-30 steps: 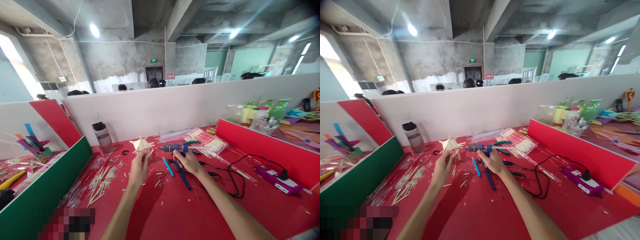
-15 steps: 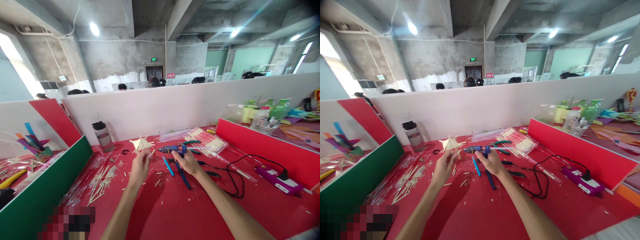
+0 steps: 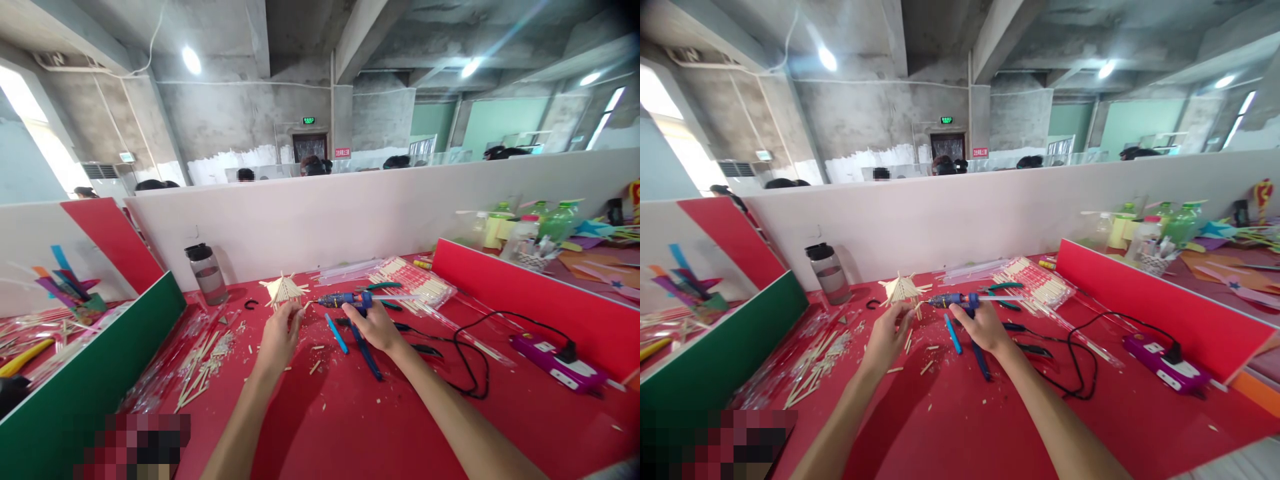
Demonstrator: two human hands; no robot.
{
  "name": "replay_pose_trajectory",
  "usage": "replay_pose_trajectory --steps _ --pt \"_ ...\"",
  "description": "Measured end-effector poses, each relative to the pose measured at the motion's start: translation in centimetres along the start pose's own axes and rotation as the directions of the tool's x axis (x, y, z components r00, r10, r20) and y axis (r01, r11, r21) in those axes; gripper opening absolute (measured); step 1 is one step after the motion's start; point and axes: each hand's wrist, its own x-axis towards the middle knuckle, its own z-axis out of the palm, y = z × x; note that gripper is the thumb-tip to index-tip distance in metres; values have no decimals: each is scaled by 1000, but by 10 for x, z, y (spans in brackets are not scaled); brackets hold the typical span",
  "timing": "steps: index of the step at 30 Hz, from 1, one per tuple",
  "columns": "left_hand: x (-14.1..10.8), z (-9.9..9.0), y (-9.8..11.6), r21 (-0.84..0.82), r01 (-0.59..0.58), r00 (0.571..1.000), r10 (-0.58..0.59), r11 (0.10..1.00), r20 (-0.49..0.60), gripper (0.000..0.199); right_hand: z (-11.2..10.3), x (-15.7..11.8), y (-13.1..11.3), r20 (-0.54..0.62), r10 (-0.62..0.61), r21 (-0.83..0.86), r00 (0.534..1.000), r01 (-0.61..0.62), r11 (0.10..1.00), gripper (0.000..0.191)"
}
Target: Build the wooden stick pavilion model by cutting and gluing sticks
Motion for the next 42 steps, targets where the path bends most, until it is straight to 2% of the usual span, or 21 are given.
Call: replay_pose_trajectory --steps 7,15,23,33,42 --pt "0 1 -1 47 -4 1000 5 999 -19 25 0 0 -2 23 -37 -19 999 38 999 48" --pt "0 2 -1 71 -4 1000 5 997 -3 26 2 -2 5 46 28 43 999 -30 999 44" --pt "0 1 -2 99 14 1000 -12 995 -14 24 2 -2 6 22 -21 -30 1000 22 999 41" --pt "-1 2 -4 142 43 999 -39 989 -29 21 4 -3 4 28 -34 -32 999 35 999 30" --pt "0 0 2 186 159 987 -154 970 -38 14 6 -3 3 28 -93 -151 995 96 984 28"
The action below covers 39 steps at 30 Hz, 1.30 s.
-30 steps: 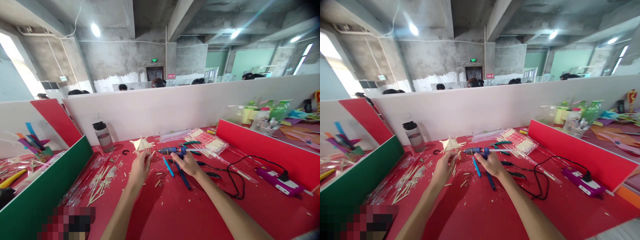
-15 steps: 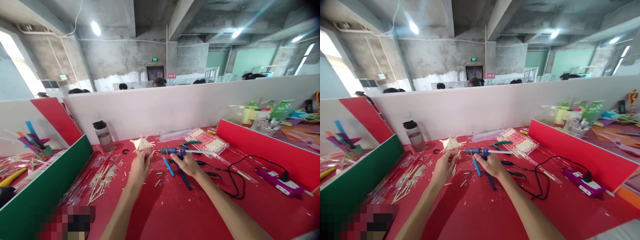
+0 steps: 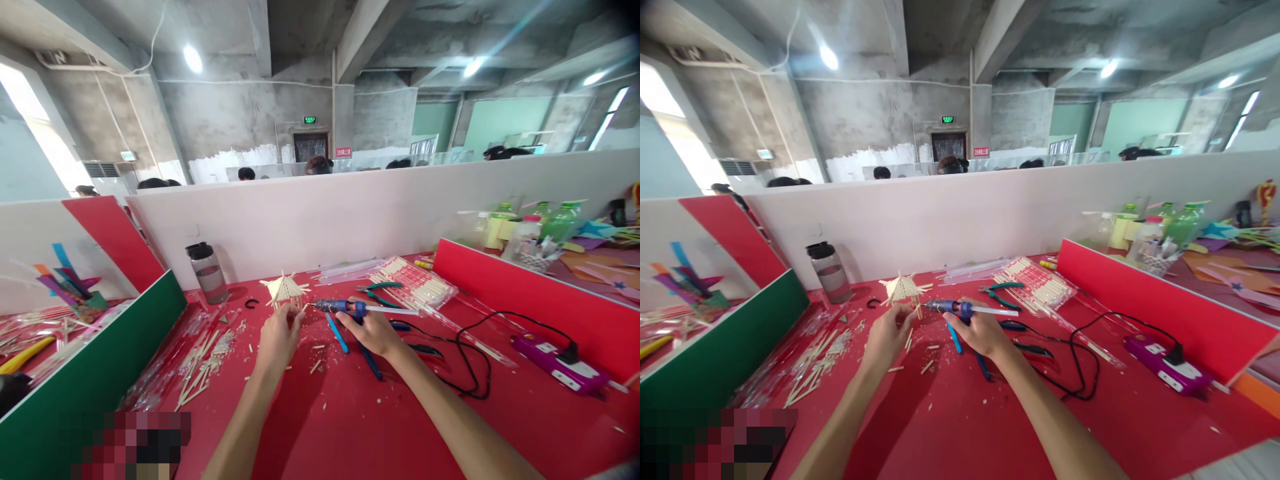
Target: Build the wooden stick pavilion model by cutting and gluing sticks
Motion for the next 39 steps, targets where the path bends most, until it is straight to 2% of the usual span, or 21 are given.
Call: replay_pose_trajectory --steps 7,15,25,33,39 --pt "2 6 -7 -68 75 997 -75 995 1 20 1 1 0 15 -72 -103 997 73 992 36" --pt "4 10 -15 -298 90 996 -87 950 22 26 4 0 2 17 -96 -137 995 97 986 34" --pt "5 12 -18 -341 122 992 -109 932 55 23 6 0 -1 -26 -131 -128 991 126 984 31" --pt "8 15 -22 -413 143 989 -138 899 43 28 7 0 0 -25 -151 -170 988 145 975 29" --pt "7 15 -21 -401 151 988 -144 903 49 26 7 -1 0 -20 -150 -189 988 144 971 28"
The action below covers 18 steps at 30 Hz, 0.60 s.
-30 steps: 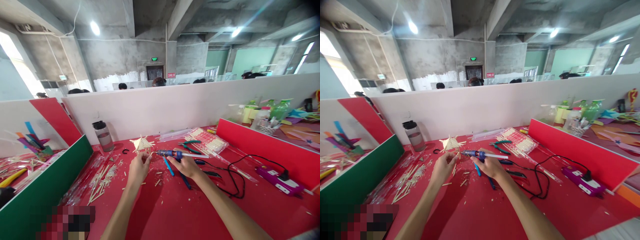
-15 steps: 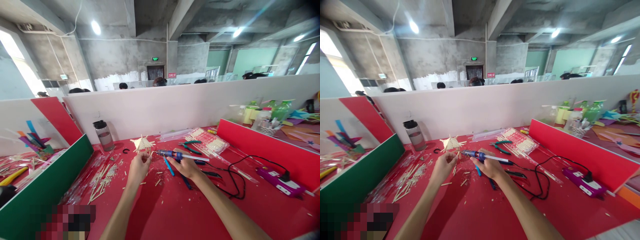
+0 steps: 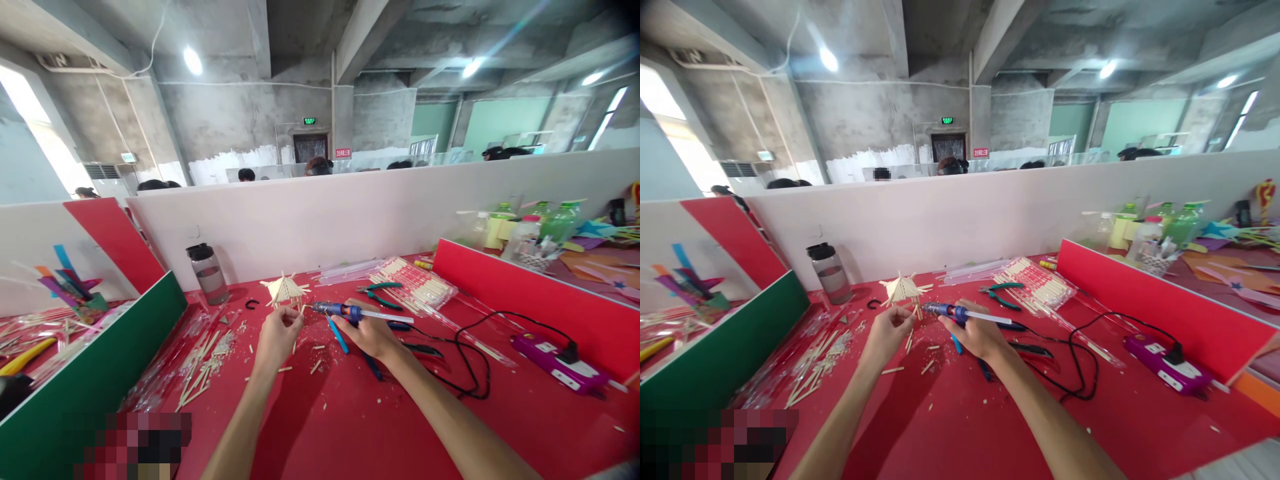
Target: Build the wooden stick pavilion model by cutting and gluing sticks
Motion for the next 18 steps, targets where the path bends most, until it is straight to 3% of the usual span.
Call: replay_pose_trajectory --steps 11,18 --pt "-1 -1 3 5 18 1000 -18 1000 0 24 4 -1 0 32 -23 -6 999 24 1000 28" --pt "-1 -1 2 12 11 1000 -11 1000 -18 24 2 0 -2 -14 21 -10 1000 -21 1000 27"
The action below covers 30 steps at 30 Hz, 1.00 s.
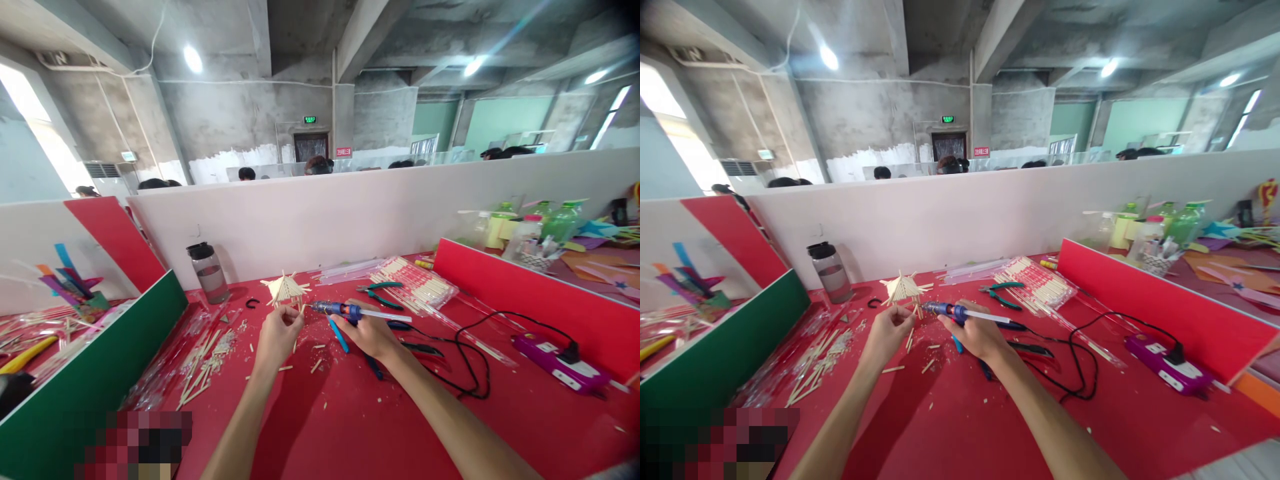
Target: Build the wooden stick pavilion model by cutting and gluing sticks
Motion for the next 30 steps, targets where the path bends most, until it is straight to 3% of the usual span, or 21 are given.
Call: replay_pose_trajectory --steps 11,30 --pt "0 -1 1 22 16 1000 -16 1000 7 22 1 -1 -2 81 -34 -6 996 34 999 31" --pt "-1 -1 4 -11 23 1000 -22 1000 22 31 -5 1 -10 50 4 44 999 -6 999 33"
